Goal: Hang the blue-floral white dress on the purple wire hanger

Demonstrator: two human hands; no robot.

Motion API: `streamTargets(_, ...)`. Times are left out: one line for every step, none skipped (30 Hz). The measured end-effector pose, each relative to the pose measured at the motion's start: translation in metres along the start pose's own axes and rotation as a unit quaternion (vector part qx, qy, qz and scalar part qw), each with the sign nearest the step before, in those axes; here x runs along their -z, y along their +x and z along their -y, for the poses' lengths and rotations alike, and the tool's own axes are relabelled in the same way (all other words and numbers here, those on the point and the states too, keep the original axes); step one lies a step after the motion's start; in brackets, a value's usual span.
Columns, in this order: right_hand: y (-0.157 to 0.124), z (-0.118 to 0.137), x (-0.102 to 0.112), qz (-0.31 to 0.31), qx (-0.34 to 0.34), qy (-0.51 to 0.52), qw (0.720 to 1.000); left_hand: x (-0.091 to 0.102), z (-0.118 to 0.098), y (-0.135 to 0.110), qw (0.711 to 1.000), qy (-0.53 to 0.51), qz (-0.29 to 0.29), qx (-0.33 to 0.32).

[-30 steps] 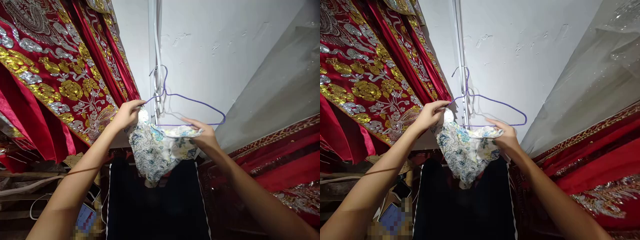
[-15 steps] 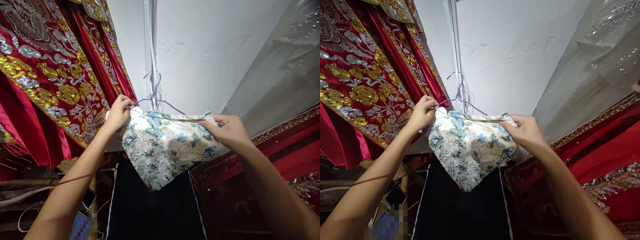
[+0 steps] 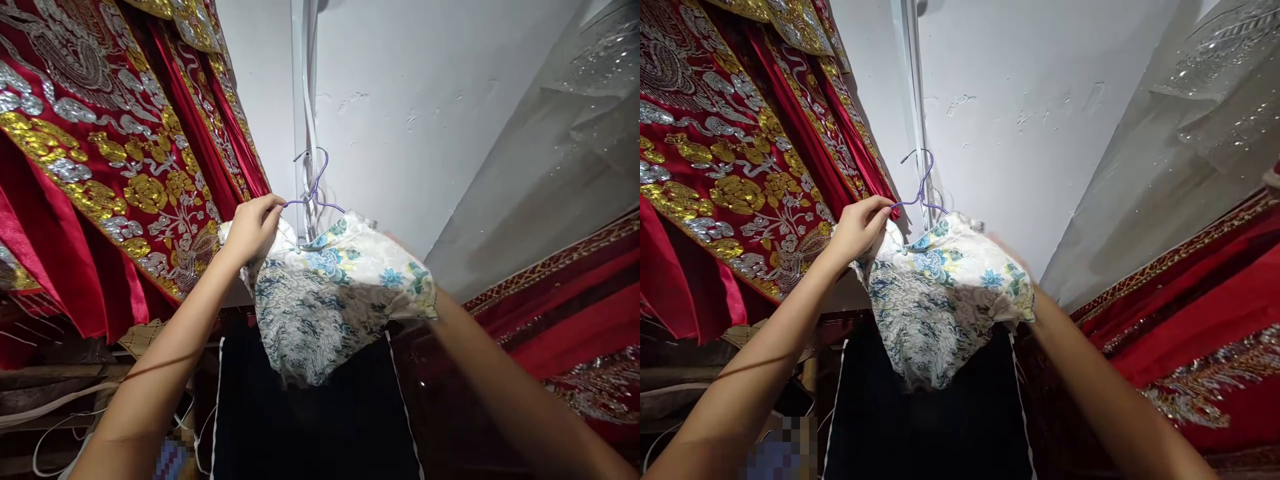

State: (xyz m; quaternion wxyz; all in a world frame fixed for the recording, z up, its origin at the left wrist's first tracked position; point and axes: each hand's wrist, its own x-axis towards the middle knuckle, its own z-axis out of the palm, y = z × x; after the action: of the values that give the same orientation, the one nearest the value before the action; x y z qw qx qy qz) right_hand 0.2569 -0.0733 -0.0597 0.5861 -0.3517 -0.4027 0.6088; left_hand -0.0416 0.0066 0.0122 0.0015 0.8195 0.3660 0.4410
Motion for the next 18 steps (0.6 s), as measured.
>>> streamTargets(-0.005, 0.011, 0.003, -0.003, -0.009, -0.011, 1.0, -0.001, 0.0, 0.001, 1.0, 0.01, -0.01, -0.003)
streamTargets(-0.011, 0.022, 0.006, -0.004, -0.021, -0.026, 0.999, -0.002, -0.001, 0.003, 1.0, 0.018, -0.022, -0.01)
streamTargets(-0.018, 0.033, 0.008, -0.007, -0.029, -0.049, 0.998, -0.005, -0.003, 0.007, 0.999, 0.025, -0.037, -0.019)
streamTargets(-0.025, 0.042, 0.009, -0.014, -0.027, -0.077, 0.997, -0.007, -0.005, 0.011, 0.998, 0.03, -0.052, -0.032)
streamTargets(-0.032, 0.051, 0.009, -0.028, -0.016, -0.102, 0.994, -0.01, -0.009, 0.017, 0.996, 0.034, -0.066, -0.047)
streamTargets(-0.039, 0.057, 0.008, -0.049, 0.006, -0.116, 0.992, -0.012, -0.014, 0.025, 0.995, 0.034, -0.077, -0.062)
streamTargets(-0.045, 0.063, 0.007, -0.076, 0.036, -0.117, 0.99, -0.013, -0.019, 0.032, 0.993, 0.032, -0.084, -0.078)
streamTargets(-0.05, 0.066, 0.006, -0.099, 0.064, -0.109, 0.987, -0.014, -0.025, 0.039, 0.991, 0.029, -0.084, -0.096)
streamTargets(-0.055, 0.068, 0.005, -0.109, 0.085, -0.098, 0.986, -0.015, -0.032, 0.045, 0.99, 0.025, -0.076, -0.119)
streamTargets(-0.059, 0.068, 0.005, -0.104, 0.096, -0.094, 0.985, -0.016, -0.038, 0.047, 0.986, 0.023, -0.059, -0.151)
streamTargets(-0.062, 0.067, 0.006, -0.074, 0.094, -0.1, 0.988, -0.016, -0.043, 0.047, 0.98, 0.025, -0.038, -0.194)
streamTargets(-0.064, 0.063, 0.006, -0.026, 0.083, -0.118, 0.989, -0.017, -0.048, 0.043, 0.97, 0.029, -0.019, -0.241)
streamTargets(-0.066, 0.058, 0.005, 0.031, 0.066, -0.15, 0.986, -0.019, -0.051, 0.036, 0.957, 0.033, -0.003, -0.287)
streamTargets(-0.065, 0.051, 0.004, 0.08, 0.053, -0.193, 0.977, -0.021, -0.053, 0.026, 0.945, 0.035, 0.006, -0.326)
streamTargets(-0.064, 0.044, 0.001, 0.112, 0.048, -0.239, 0.963, -0.023, -0.053, 0.014, 0.935, 0.03, 0.01, -0.352)
streamTargets(-0.06, 0.036, -0.002, 0.125, 0.058, -0.285, 0.948, -0.026, -0.051, 0.001, 0.931, 0.018, 0.01, -0.366)
streamTargets(-0.055, 0.029, -0.007, 0.123, 0.084, -0.329, 0.933, -0.029, -0.049, -0.011, 0.93, -0.004, 0.005, -0.367)
streamTargets(-0.049, 0.021, -0.012, 0.108, 0.126, -0.368, 0.915, -0.031, -0.046, -0.022, 0.932, -0.033, -0.006, -0.362)
